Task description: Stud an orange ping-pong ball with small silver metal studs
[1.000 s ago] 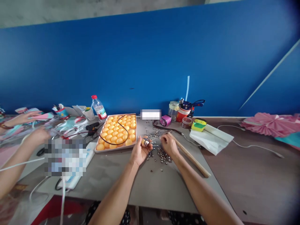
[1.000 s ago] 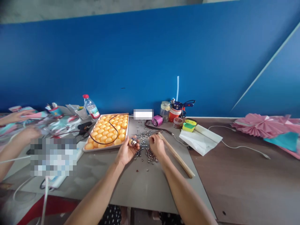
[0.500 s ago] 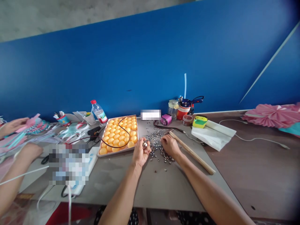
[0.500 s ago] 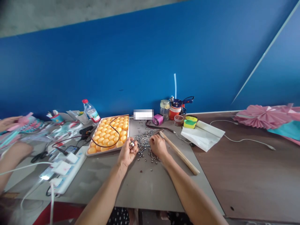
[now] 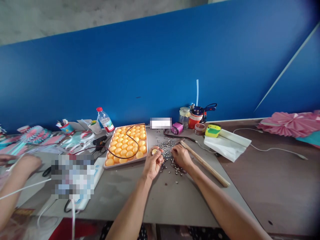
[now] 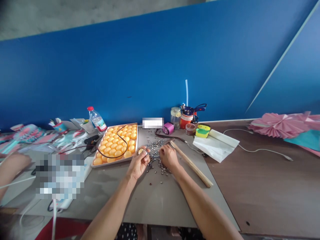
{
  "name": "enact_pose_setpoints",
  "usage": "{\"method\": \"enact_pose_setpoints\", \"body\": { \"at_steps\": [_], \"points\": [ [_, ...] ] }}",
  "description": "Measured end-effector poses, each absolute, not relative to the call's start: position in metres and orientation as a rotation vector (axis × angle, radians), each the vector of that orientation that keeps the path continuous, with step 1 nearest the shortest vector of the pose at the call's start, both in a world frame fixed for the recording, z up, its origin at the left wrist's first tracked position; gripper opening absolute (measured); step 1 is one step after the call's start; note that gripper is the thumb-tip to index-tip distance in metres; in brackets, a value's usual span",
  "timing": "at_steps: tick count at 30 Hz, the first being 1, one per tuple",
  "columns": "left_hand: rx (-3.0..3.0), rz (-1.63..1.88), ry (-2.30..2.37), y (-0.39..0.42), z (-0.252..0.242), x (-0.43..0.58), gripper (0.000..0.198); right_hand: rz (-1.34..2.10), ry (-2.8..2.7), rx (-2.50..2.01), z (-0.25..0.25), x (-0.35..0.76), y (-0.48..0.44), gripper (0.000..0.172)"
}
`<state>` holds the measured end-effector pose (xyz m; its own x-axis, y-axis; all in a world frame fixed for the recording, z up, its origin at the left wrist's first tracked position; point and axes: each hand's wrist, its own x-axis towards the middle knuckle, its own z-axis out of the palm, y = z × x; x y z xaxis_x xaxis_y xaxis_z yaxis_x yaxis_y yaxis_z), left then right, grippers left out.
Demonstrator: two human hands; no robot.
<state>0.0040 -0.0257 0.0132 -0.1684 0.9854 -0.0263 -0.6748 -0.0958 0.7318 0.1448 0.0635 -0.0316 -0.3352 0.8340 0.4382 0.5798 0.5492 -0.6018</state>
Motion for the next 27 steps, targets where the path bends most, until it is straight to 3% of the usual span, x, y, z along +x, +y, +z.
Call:
{"method": "enact_pose_setpoints", "body": {
  "at_steps": [10,19,24,27],
  "points": [
    [0.690,1.561,0.821,-0.0266,0.0081,0.0043,0.026,0.457,-2.067,-1.148,-0.0259,0.1451,0.0595,0.015],
    [0.566,1.534,0.692,-0.0244,0.0095,0.0067,0.045,0.489,-2.078,-1.183,-0.0269,0.1449,0.0608,0.017],
    [0.616,1.453,0.651,-0.0286,0.0120,0.0045,0.030,0.472,-2.093,-1.160,-0.0256,0.1453,0.0602,0.017],
    [0.576,1.438,0.675,-0.0297,0.0129,0.0047,0.031,0.450,-2.107,-1.150,-0.0264,0.1455,0.0609,0.018]
  ]
}}
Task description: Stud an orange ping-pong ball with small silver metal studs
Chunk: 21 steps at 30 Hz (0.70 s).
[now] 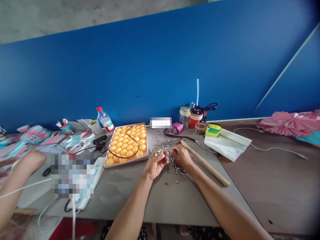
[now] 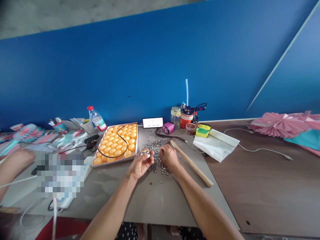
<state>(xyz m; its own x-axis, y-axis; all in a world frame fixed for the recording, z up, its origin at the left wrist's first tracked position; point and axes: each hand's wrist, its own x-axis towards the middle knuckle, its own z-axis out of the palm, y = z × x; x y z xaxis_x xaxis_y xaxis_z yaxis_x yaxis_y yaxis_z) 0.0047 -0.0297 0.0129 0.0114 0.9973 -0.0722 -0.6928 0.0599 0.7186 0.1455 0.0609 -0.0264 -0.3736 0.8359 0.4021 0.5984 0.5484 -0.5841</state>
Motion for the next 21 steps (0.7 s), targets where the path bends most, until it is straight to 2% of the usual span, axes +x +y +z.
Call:
{"method": "enact_pose_setpoints", "body": {
  "at_steps": [15,21],
  "points": [
    [0.667,1.481,0.730,-0.0316,0.0157,0.0051,0.034,0.476,-2.109,-1.180,-0.0264,0.1446,0.0590,0.016],
    [0.621,1.577,0.738,-0.0250,0.0109,0.0066,0.042,0.465,-2.252,-1.153,-0.0199,0.1458,0.0523,0.015]
  ]
}}
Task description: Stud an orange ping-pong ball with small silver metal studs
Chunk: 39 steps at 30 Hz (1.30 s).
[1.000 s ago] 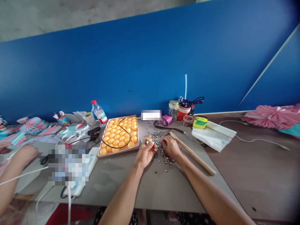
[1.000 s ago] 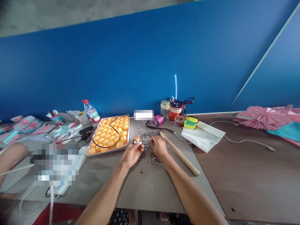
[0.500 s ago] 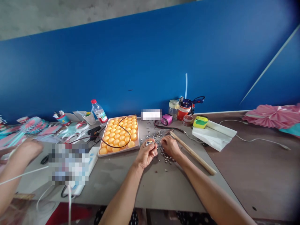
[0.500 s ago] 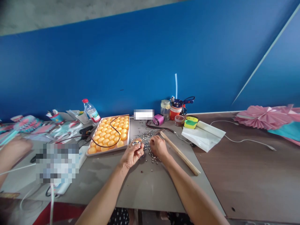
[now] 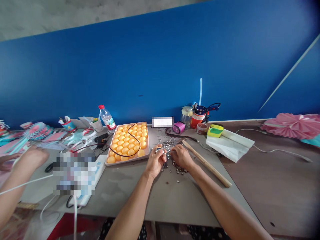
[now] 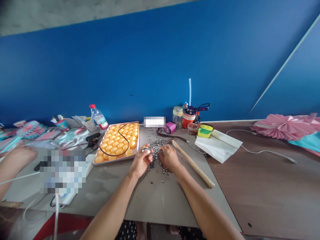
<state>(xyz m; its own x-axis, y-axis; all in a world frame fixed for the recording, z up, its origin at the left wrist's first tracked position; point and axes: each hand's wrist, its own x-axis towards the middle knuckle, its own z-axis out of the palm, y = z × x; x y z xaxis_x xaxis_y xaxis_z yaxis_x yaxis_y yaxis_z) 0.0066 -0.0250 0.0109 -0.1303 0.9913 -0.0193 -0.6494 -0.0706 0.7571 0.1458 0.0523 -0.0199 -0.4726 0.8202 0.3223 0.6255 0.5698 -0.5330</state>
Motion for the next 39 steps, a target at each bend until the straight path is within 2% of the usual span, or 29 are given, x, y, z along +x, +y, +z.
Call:
{"method": "enact_pose_setpoints", "body": {
  "at_steps": [6,14,30,36,39],
  "points": [
    [0.562,1.563,0.794,-0.024,0.011,0.010,0.051,0.375,-2.481,-1.109,-0.013,0.143,0.041,0.029],
    [0.590,1.497,0.821,-0.023,0.004,0.008,0.049,0.358,-2.568,-1.130,-0.007,0.143,0.039,0.015],
    [0.597,1.534,0.908,-0.021,0.001,0.007,0.046,0.391,-2.595,-1.065,-0.006,0.145,0.041,0.019],
    [0.602,1.527,0.941,-0.021,0.003,0.007,0.047,0.377,-2.653,-1.120,-0.005,0.144,0.041,0.011],
    [0.604,1.536,0.933,-0.022,0.004,0.008,0.046,0.347,-2.663,-1.121,-0.005,0.143,0.041,0.013]
  ]
}}
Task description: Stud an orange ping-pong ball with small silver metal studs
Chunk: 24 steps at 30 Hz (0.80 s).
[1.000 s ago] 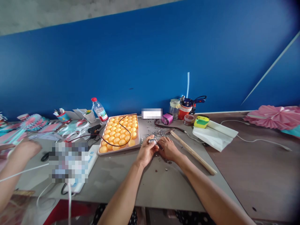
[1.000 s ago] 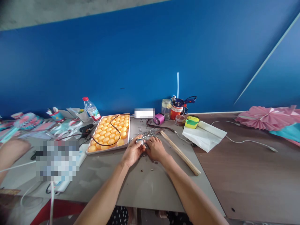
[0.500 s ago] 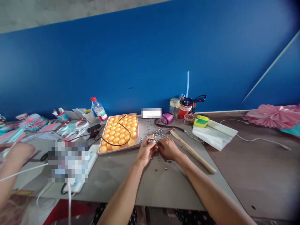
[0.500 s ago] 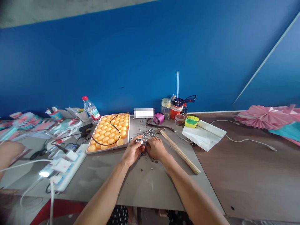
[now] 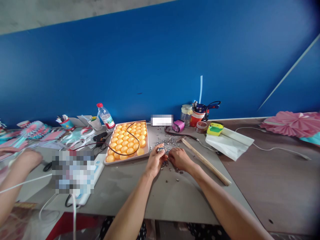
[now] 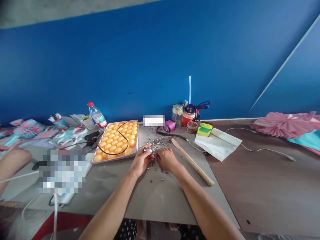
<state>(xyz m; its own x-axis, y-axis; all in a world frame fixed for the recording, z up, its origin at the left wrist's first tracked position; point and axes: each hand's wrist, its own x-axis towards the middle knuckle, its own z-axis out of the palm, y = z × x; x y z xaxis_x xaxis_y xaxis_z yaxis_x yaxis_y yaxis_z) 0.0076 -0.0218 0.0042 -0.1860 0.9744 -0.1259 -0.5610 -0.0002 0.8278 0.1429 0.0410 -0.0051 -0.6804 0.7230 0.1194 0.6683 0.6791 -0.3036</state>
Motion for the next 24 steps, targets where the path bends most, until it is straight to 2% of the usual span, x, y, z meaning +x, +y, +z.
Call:
{"method": "enact_pose_setpoints", "body": {
  "at_steps": [24],
  "points": [
    [0.700,1.570,1.061,-0.0219,0.0010,0.0077,0.041,0.273,-2.603,-1.121,-0.0083,0.1408,0.0421,0.016]
  ]
}}
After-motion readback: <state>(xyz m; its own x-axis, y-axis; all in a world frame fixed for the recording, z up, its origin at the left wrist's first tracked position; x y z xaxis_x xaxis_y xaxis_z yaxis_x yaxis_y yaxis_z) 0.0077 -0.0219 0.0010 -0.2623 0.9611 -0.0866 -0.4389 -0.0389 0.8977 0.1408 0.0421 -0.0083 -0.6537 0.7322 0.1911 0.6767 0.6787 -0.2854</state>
